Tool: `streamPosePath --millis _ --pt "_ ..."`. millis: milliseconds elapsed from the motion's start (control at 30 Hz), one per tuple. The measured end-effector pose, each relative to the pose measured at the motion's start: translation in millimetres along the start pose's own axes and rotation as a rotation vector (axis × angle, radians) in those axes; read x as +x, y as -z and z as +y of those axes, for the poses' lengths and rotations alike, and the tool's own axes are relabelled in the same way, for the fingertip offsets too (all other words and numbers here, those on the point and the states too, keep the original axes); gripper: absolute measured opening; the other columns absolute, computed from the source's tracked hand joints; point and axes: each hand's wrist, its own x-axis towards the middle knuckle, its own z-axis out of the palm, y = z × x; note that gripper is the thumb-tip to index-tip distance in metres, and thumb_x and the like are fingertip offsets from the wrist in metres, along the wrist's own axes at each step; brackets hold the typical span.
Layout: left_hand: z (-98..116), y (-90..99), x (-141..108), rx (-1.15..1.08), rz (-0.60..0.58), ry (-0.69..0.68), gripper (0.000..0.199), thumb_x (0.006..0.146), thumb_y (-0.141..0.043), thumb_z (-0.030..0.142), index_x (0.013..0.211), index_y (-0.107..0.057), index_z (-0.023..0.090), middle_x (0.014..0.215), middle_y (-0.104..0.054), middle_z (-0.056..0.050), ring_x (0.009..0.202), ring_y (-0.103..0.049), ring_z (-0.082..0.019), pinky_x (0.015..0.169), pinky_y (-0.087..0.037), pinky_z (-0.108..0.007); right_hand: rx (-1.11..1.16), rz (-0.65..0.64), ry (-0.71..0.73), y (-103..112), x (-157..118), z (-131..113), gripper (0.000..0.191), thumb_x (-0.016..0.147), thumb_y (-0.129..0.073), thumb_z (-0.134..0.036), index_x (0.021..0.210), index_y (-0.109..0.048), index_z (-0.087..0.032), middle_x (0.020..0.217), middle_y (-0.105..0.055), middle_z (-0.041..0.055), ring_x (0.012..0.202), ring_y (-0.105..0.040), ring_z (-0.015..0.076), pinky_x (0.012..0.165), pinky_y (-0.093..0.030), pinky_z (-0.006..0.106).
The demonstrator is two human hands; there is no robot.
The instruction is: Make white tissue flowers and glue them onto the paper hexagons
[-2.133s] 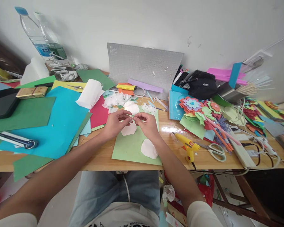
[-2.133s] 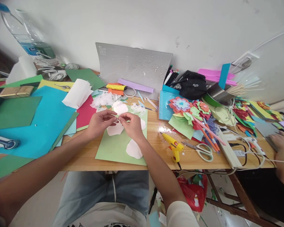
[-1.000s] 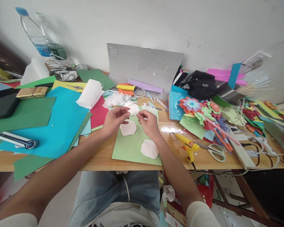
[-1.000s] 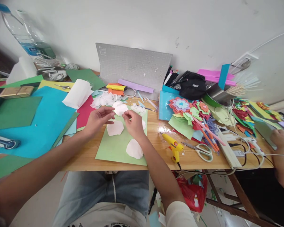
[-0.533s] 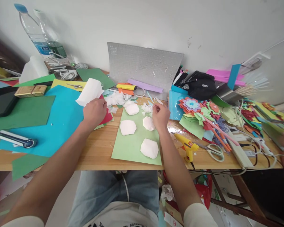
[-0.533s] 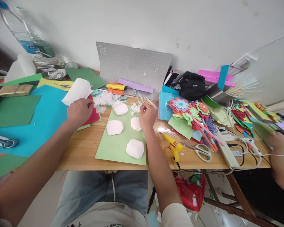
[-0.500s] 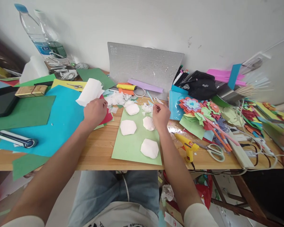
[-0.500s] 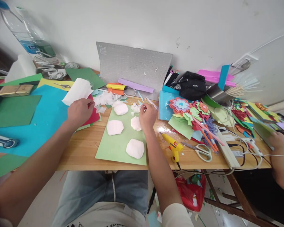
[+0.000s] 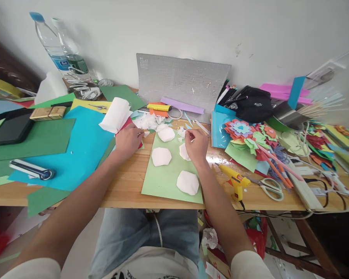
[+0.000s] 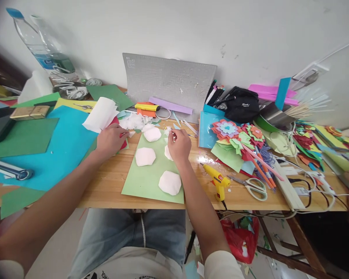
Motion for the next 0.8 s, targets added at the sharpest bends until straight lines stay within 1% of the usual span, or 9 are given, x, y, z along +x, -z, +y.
streamPosePath --millis 100,200,267,333,433,500,633,733,800 --pt "-1.3 4.7 0.1 -0.011 0.064 0.012 0.033 0.09 -0.049 0.038 0.094 -0.078 0.023 0.101 -0.066 -0.012 0.086 -0.062 -0.029 0.06 -0.038 -0.034 -0.001 -0.01 0.005 2.0 0.2 -1.5 0.024 0.088 -0.049 -0.028 0.09 -0.071 -0.018 0.085 -0.067 0.0075 0.071 -0.059 0.0184 0.076 -0.047 0.033" --pt "1.5 10.1 -2.3 -0.075 0.181 0.003 0.034 0.092 -0.048 0.039 0.096 -0.078 0.024 0.099 -0.065 -0.01 0.085 -0.061 -0.025 0.062 -0.038 -0.033 0.026 -0.003 0.015 4.1 -1.3 -6.7 0.022 0.087 -0.05 -0.028 0.087 -0.07 -0.018 0.084 -0.067 0.0072 0.07 -0.058 0.0179 0.076 -0.048 0.034" --pt "9.3 12.6 -7.6 -0.182 0.273 -0.034 0.035 0.092 -0.049 0.041 0.098 -0.078 0.024 0.093 -0.063 -0.009 0.082 -0.06 -0.022 0.065 -0.04 -0.032 0.118 -0.022 0.003 5.1 -4.6 -14.3 0.021 0.087 -0.052 -0.029 0.086 -0.07 -0.018 0.085 -0.068 0.0069 0.07 -0.059 0.0174 0.074 -0.049 0.033" --pt "21.8 12.6 -16.1 -0.336 0.306 -0.084 0.033 0.09 -0.053 0.045 0.097 -0.078 0.024 0.086 -0.061 -0.007 0.077 -0.058 -0.019 0.066 -0.042 -0.031 0.314 -0.116 -0.062 5.3 -10.1 -25.1 0.022 0.086 -0.056 -0.036 0.089 -0.07 -0.019 0.088 -0.07 0.0068 0.072 -0.062 0.0172 0.071 -0.051 0.031" --pt "42.4 7.0 -31.4 -0.582 0.202 -0.118 0.029 0.087 -0.059 0.046 0.094 -0.078 0.025 0.081 -0.062 -0.005 0.069 -0.055 -0.016 0.063 -0.044 -0.029 0.663 -0.359 -0.216 3.5 -20.4 -42.0 0.031 0.081 -0.065 -0.048 0.094 -0.07 -0.02 0.091 -0.072 0.0059 0.079 -0.066 0.0185 0.069 -0.055 0.03" --pt "51.9 1.2 -39.6 -0.73 0.127 -0.13 0.028 0.086 -0.061 0.046 0.092 -0.078 0.025 0.083 -0.066 -0.006 0.071 -0.058 -0.017 0.061 -0.045 -0.028 0.792 -0.453 -0.257 1.3 -26.0 -49.0 0.032 0.078 -0.069 -0.05 0.091 -0.07 -0.02 0.088 -0.071 0.0047 0.08 -0.067 0.0186 0.071 -0.056 0.03" --pt "57.5 -6.1 -46.7 -0.919 -0.027 -0.052 0.031 0.084 -0.064 0.047 0.099 -0.077 0.024 0.094 -0.072 -0.007 0.084 -0.064 -0.021 0.068 -0.052 -0.03 0.874 -0.398 -0.303 -3.3 -30.0 -49.3 0.027 0.076 -0.072 -0.046 0.081 -0.07 -0.02 0.075 -0.067 0.0022 0.073 -0.066 0.0172 0.07 -0.058 0.031" --pt "57.5 -6.0 -45.4 -1.085 -0.144 0.047 0.047 0.081 -0.067 0.049 0.119 -0.069 0.021 0.097 -0.072 -0.008 0.088 -0.065 -0.021 0.073 -0.057 -0.033 0.889 -0.386 -0.358 -4.2 -29.3 -45.8 0.026 0.075 -0.072 -0.046 0.075 -0.069 -0.02 0.07 -0.067 0.0018 0.069 -0.066 0.017 0.071 -0.059 0.032" --pt "57.7 -5.0 -42.9 -1.207 -0.238 0.106 0.055 0.078 -0.071 0.05 0.122 -0.065 0.018 0.099 -0.072 -0.008 0.092 -0.066 -0.022 0.074 -0.059 -0.035 0.888 -0.408 -0.374 -3.5 -29.0 -45.3 0.028 0.073 -0.073 -0.047 0.074 -0.069 -0.02 0.071 -0.068 0.0021 0.068 -0.066 0.0168 0.071 -0.059 0.033"
